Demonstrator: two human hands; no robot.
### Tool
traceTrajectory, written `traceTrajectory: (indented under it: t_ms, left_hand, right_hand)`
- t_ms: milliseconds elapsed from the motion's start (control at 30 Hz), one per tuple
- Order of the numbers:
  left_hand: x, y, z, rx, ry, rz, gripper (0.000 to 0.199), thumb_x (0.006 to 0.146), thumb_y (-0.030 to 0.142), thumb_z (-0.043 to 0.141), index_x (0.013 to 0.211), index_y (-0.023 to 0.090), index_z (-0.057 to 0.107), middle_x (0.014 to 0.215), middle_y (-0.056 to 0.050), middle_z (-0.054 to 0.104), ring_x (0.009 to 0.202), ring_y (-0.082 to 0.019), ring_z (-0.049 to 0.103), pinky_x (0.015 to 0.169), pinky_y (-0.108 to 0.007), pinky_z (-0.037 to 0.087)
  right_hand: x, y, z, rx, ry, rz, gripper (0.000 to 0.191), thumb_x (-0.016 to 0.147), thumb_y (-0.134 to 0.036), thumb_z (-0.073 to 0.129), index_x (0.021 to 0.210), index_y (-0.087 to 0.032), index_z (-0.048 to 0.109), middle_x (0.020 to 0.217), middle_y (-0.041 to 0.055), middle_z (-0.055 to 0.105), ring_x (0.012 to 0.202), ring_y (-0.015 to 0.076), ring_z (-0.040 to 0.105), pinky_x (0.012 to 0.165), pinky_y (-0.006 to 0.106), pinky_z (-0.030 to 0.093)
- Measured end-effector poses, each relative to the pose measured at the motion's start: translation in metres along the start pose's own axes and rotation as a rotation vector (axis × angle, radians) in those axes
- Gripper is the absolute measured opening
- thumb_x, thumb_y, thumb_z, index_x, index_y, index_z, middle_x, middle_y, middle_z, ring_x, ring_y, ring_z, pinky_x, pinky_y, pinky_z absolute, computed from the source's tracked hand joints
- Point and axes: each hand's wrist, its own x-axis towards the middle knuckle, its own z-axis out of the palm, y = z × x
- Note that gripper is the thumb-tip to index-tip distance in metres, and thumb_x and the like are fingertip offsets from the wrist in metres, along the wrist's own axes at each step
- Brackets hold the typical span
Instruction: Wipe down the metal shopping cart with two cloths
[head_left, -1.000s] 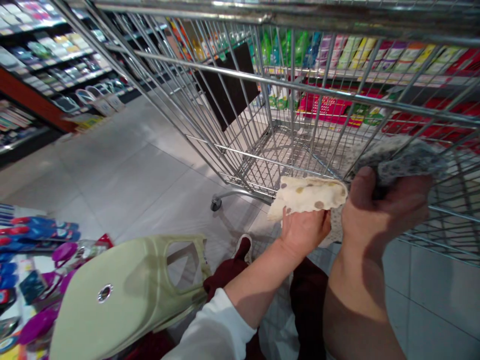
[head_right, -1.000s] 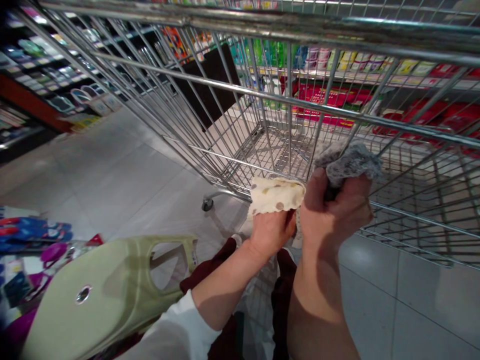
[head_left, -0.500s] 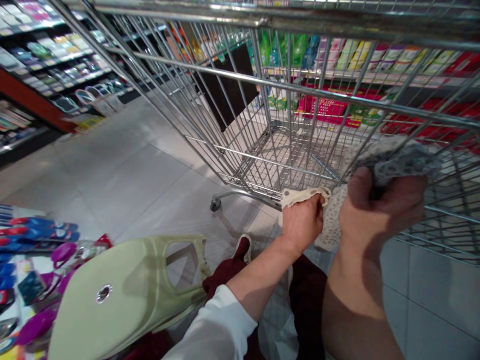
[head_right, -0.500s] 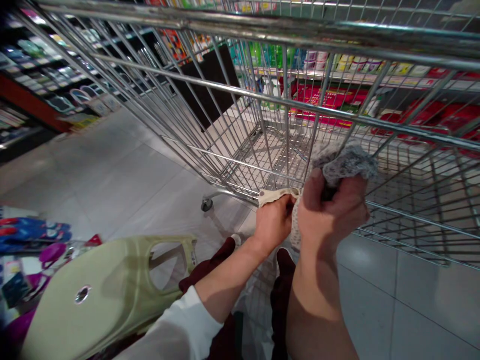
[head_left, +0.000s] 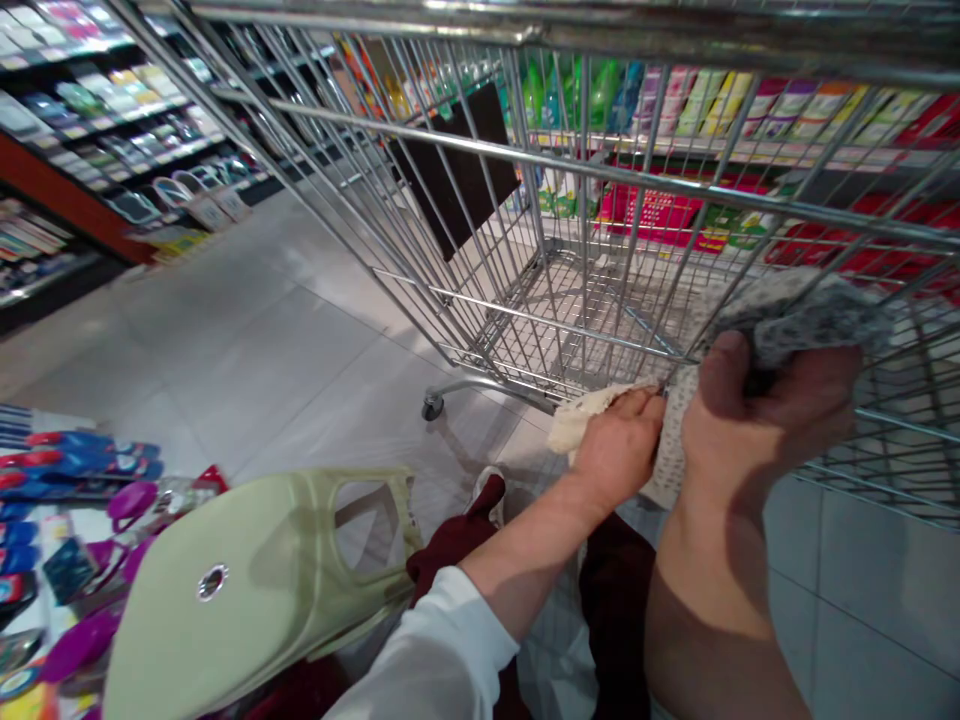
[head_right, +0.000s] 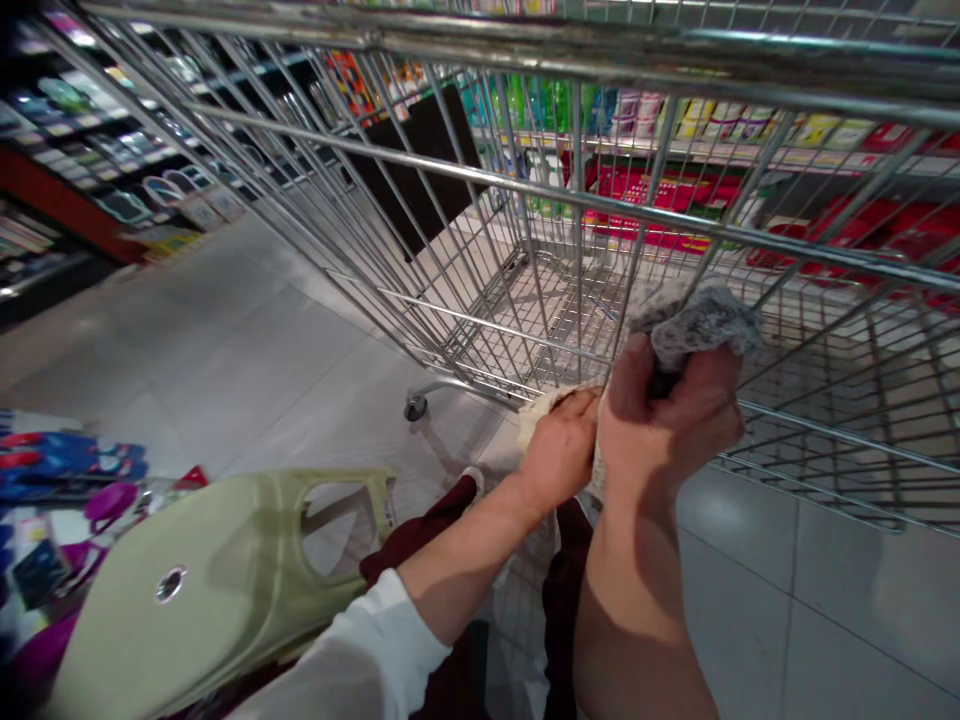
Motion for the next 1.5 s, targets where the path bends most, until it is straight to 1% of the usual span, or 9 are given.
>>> traceTrajectory:
  t_ms: [100, 400, 500, 667, 967, 1033, 1233, 1367, 1500]
  left_hand:
    - [0.000, 0.001, 0.004, 0.028, -0.009, -0.024, 0.032, 0.087, 0.008, 0.043, 0.116, 0.016, 0.055, 0.126, -0.009, 0.062, 0.119, -0.020, 0.056, 0.102, -0.030, 0.050]
    - [-0.002, 0.000, 0.002, 0.261, 0.016, -0.098, 0.016, 0.095, 0.012, 0.041, 0.101, 0.018, 0.054, 0.103, -0.006, 0.059, 0.100, -0.019, 0.058, 0.087, -0.029, 0.051]
    - [-0.005, -0.001, -0.005, 0.334, 0.006, -0.241, 0.012, 0.097, 0.024, 0.046, 0.106, 0.020, 0.052, 0.104, -0.006, 0.059, 0.098, -0.020, 0.060, 0.071, -0.028, 0.051]
    - [-0.010, -0.002, -0.016, 0.328, -0.008, -0.388, 0.033, 0.092, 0.049, 0.057, 0.109, 0.022, 0.049, 0.108, -0.006, 0.062, 0.095, -0.022, 0.066, 0.064, -0.028, 0.049]
    - [-0.004, -0.005, 0.002, 0.264, -0.050, -0.348, 0.019, 0.091, 0.033, 0.052, 0.105, 0.020, 0.050, 0.091, -0.004, 0.069, 0.080, -0.022, 0.068, 0.060, -0.029, 0.046]
    - [-0.004, -0.003, -0.008, 0.197, 0.035, -0.352, 0.017, 0.090, 0.034, 0.054, 0.101, 0.022, 0.051, 0.094, -0.003, 0.069, 0.084, -0.020, 0.067, 0.064, -0.028, 0.046]
    - [-0.005, -0.009, -0.036, 0.022, 0.514, -0.303, 0.011, 0.089, 0.029, 0.054, 0.094, 0.020, 0.051, 0.094, -0.004, 0.060, 0.092, -0.018, 0.058, 0.081, -0.029, 0.046]
    - [-0.004, -0.011, -0.030, -0.200, 0.581, -0.262, 0.013, 0.088, 0.030, 0.059, 0.091, 0.021, 0.050, 0.094, -0.003, 0.061, 0.086, -0.015, 0.056, 0.078, -0.027, 0.044]
    - [-0.001, -0.009, -0.029, -0.418, 0.617, -0.392, 0.020, 0.091, 0.040, 0.057, 0.092, 0.022, 0.049, 0.079, 0.002, 0.056, 0.069, -0.012, 0.051, 0.066, -0.025, 0.040]
  right_hand:
    - [0.000, 0.000, 0.000, -0.072, 0.080, 0.016, 0.031, 0.082, -0.047, 0.055, 0.099, -0.021, 0.057, 0.079, 0.0062, 0.053, 0.081, 0.0265, 0.059, 0.064, 0.035, 0.041]
    - [-0.003, 0.002, 0.002, -0.145, 0.085, -0.002, 0.028, 0.083, -0.046, 0.056, 0.093, -0.020, 0.059, 0.078, 0.0061, 0.055, 0.074, 0.0229, 0.056, 0.063, 0.033, 0.038]
    - [-0.003, 0.003, 0.003, -0.128, 0.105, -0.015, 0.028, 0.083, -0.045, 0.056, 0.095, -0.021, 0.060, 0.079, 0.0060, 0.055, 0.075, 0.0228, 0.056, 0.064, 0.034, 0.040]
    - [-0.004, 0.009, 0.005, -0.095, 0.085, -0.027, 0.028, 0.085, -0.045, 0.056, 0.098, -0.020, 0.059, 0.080, 0.0055, 0.056, 0.077, 0.0226, 0.058, 0.067, 0.035, 0.042]
    - [-0.001, 0.005, 0.002, -0.114, 0.110, -0.042, 0.033, 0.084, -0.050, 0.055, 0.099, -0.021, 0.059, 0.078, 0.0066, 0.057, 0.077, 0.0255, 0.059, 0.064, 0.036, 0.042]
    - [-0.001, 0.003, 0.001, -0.125, 0.111, -0.034, 0.034, 0.083, -0.050, 0.055, 0.098, -0.020, 0.060, 0.077, 0.0068, 0.055, 0.077, 0.0260, 0.059, 0.063, 0.035, 0.041]
    - [-0.004, 0.010, 0.005, -0.155, 0.132, -0.042, 0.038, 0.084, -0.051, 0.054, 0.102, -0.018, 0.059, 0.081, 0.0086, 0.057, 0.080, 0.0259, 0.059, 0.065, 0.035, 0.042]
    - [-0.005, 0.010, 0.007, -0.129, 0.176, -0.062, 0.037, 0.085, -0.051, 0.054, 0.099, -0.017, 0.058, 0.079, 0.0066, 0.059, 0.077, 0.0240, 0.061, 0.067, 0.034, 0.043]
    - [-0.004, 0.006, 0.007, -0.106, 0.214, -0.039, 0.031, 0.087, -0.050, 0.050, 0.090, -0.019, 0.055, 0.071, 0.0042, 0.054, 0.075, 0.0230, 0.060, 0.066, 0.031, 0.041]
